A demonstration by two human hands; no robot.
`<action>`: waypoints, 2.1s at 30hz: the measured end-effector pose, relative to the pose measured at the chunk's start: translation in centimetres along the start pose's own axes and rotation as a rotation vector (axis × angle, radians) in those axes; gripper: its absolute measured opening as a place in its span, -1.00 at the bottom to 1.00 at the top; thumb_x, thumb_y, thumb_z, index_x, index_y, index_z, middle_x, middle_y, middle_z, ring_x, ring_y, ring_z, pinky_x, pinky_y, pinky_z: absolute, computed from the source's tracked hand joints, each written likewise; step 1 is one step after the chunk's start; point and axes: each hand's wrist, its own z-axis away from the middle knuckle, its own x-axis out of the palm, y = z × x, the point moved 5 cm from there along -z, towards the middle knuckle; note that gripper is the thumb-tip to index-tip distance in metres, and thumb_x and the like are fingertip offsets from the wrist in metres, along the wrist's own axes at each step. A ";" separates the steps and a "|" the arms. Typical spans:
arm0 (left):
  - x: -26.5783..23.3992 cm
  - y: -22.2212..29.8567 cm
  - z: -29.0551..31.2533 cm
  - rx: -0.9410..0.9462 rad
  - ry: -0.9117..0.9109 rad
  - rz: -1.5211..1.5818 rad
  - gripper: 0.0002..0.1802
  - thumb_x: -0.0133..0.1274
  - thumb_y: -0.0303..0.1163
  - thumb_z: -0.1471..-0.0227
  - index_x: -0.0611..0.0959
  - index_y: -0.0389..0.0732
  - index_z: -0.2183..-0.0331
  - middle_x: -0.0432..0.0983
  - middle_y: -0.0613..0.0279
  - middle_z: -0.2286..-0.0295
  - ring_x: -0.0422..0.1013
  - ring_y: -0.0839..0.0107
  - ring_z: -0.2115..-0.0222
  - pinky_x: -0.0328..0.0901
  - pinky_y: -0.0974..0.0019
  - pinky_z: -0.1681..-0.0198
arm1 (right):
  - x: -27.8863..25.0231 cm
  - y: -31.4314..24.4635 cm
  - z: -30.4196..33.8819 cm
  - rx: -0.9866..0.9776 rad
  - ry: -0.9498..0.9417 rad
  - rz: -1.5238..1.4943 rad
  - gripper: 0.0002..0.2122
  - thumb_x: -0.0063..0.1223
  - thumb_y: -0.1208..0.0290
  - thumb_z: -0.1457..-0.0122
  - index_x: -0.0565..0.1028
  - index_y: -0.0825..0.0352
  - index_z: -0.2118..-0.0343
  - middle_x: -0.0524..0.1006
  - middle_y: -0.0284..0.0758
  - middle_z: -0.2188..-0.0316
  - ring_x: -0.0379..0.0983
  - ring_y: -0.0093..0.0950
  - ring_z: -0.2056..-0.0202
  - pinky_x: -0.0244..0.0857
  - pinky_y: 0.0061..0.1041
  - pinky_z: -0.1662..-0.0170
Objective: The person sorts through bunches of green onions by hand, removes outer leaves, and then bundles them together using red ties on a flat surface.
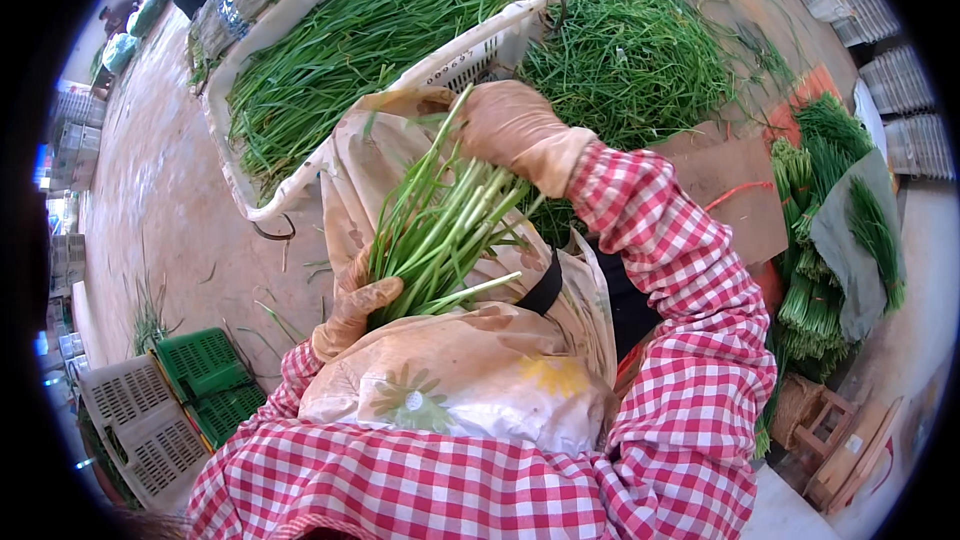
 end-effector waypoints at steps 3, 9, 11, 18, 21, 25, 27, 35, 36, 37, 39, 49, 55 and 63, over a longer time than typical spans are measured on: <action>-1.3 -0.6 0.0 -0.013 0.031 0.049 -0.36 0.09 -0.40 0.00 0.30 -0.22 -0.13 0.38 0.15 0.01 0.37 0.37 0.06 0.28 0.33 -0.03 | -1.3 6.4 0.7 0.067 0.353 -0.325 -0.75 -0.03 0.19 -0.21 0.57 0.25 0.26 0.58 -0.32 0.49 0.48 -0.56 0.45 0.36 -0.54 0.32; -3.7 -1.5 0.0 -0.016 0.154 0.036 -0.53 0.07 -0.32 -0.07 0.43 -0.21 -0.02 0.49 0.25 0.17 0.44 0.48 0.22 0.37 0.36 0.11 | -3.3 12.7 4.4 0.352 0.474 0.246 -0.70 -0.07 0.21 -0.20 0.51 0.33 0.18 0.56 -0.17 0.42 0.49 -0.25 0.45 0.37 -0.31 0.37; -3.9 -1.4 0.2 0.008 0.212 0.044 -0.55 0.07 -0.32 -0.07 0.44 -0.22 -0.01 0.49 0.26 0.17 0.44 0.49 0.23 0.37 0.38 0.12 | -2.0 7.9 7.0 0.250 0.378 -0.351 -0.68 0.02 0.19 -0.16 0.51 0.37 0.19 0.56 -0.19 0.46 0.49 -0.29 0.47 0.37 -0.36 0.38; -3.0 -1.0 -0.2 0.044 0.169 -0.132 -0.41 0.13 -0.40 0.00 0.38 -0.25 -0.08 0.43 0.18 0.07 0.39 0.42 0.11 0.29 0.34 0.01 | 2.6 0.9 9.0 -0.203 0.250 -0.053 -0.82 0.08 0.33 -0.10 0.55 0.34 0.34 0.53 -0.26 0.48 0.47 -0.40 0.47 0.35 -0.42 0.47; -2.8 -1.2 -0.3 0.092 0.166 -0.078 -0.40 0.14 -0.44 0.02 0.37 -0.28 -0.08 0.43 0.17 0.07 0.39 0.41 0.11 0.29 0.33 0.00 | 0.5 4.9 8.2 -0.209 0.504 0.353 -0.82 0.01 0.34 -0.15 0.52 0.36 0.36 0.53 -0.25 0.50 0.44 -0.43 0.55 0.34 -0.45 0.53; -1.8 -0.8 0.1 0.093 0.180 0.020 -0.40 0.14 -0.47 0.03 0.37 -0.31 -0.08 0.43 0.16 0.07 0.39 0.41 0.11 0.29 0.33 0.00 | -1.9 8.0 8.2 0.373 0.020 -0.860 -0.65 -0.02 0.11 -0.20 0.54 0.38 0.36 0.56 -0.31 0.54 0.37 -0.60 0.68 0.25 -0.65 0.64; -1.8 -0.9 -0.1 0.082 0.167 -0.002 -0.40 0.15 -0.46 0.03 0.37 -0.31 -0.07 0.43 0.17 0.06 0.38 0.42 0.11 0.28 0.34 0.00 | -0.2 3.9 8.5 0.259 -0.040 -0.998 -0.67 0.05 0.13 -0.17 0.55 0.37 0.41 0.53 -0.35 0.60 0.33 -0.67 0.69 0.16 -0.74 0.69; -2.0 -1.0 0.2 0.133 0.157 -0.129 -0.41 0.16 -0.43 0.01 0.39 -0.29 -0.07 0.43 0.23 0.06 0.34 0.49 0.08 0.22 0.38 -0.04 | -3.6 8.8 7.8 0.241 0.444 -1.140 -0.78 0.07 0.24 -0.16 0.53 0.32 0.35 0.54 -0.36 0.54 0.35 -0.72 0.65 0.22 -0.77 0.66; -1.8 -0.9 0.1 0.127 0.150 -0.144 -0.42 0.15 -0.43 0.00 0.38 -0.29 -0.07 0.42 0.23 0.06 0.34 0.49 0.08 0.22 0.39 -0.04 | -5.7 10.2 7.2 0.120 0.592 -0.878 -0.70 0.09 0.16 -0.13 0.52 0.34 0.28 0.57 -0.33 0.46 0.45 -0.62 0.52 0.39 -0.61 0.48; -1.5 -0.8 0.0 0.121 0.142 -0.160 -0.43 0.14 -0.44 -0.01 0.38 -0.29 -0.07 0.42 0.23 0.06 0.34 0.49 0.08 0.22 0.39 -0.03 | -6.7 10.8 7.8 0.154 0.782 -0.311 -0.66 0.11 0.12 -0.10 0.52 0.34 0.27 0.57 -0.29 0.42 0.48 -0.53 0.46 0.40 -0.52 0.34; -0.8 -0.4 -0.1 0.110 0.142 -0.180 -0.44 0.12 -0.45 -0.03 0.37 -0.29 -0.08 0.42 0.22 0.05 0.34 0.48 0.08 0.23 0.39 -0.02 | -7.4 6.7 7.5 0.032 0.827 0.135 -0.57 0.14 0.03 -0.03 0.53 0.36 0.26 0.56 -0.22 0.36 0.51 -0.39 0.31 0.37 -0.41 0.14; 1.5 -0.3 0.2 0.136 0.033 -0.246 -0.30 0.13 -0.52 0.00 0.22 -0.29 -0.16 0.32 0.15 -0.03 0.26 0.42 -0.03 0.15 0.35 -0.12 | 1.6 -3.6 6.1 -0.250 -0.036 0.028 -0.75 0.07 0.22 -0.03 0.56 0.30 0.35 0.54 -0.27 0.45 0.43 -0.28 0.22 -0.02 -0.04 -0.11; 1.4 0.2 -0.3 0.124 0.016 -0.247 -0.16 0.17 -0.57 0.05 0.14 -0.20 -0.21 0.27 0.13 -0.07 0.24 0.37 -0.06 0.11 0.34 -0.15 | 2.4 -0.4 5.0 -0.202 0.187 0.131 -0.91 -0.07 0.50 0.00 0.47 0.34 0.45 0.50 -0.19 0.62 0.48 -0.20 0.53 0.38 -0.27 0.36; 0.3 -0.2 -0.2 0.081 0.033 -0.174 -0.06 0.25 -0.49 0.12 0.10 -0.18 -0.22 0.20 0.11 -0.11 0.19 0.34 -0.10 0.04 0.29 -0.19 | 0.4 13.2 3.2 0.289 0.305 0.156 -0.76 -0.12 0.24 -0.22 0.42 0.35 0.29 0.52 -0.16 0.46 0.50 -0.30 0.44 0.39 -0.35 0.34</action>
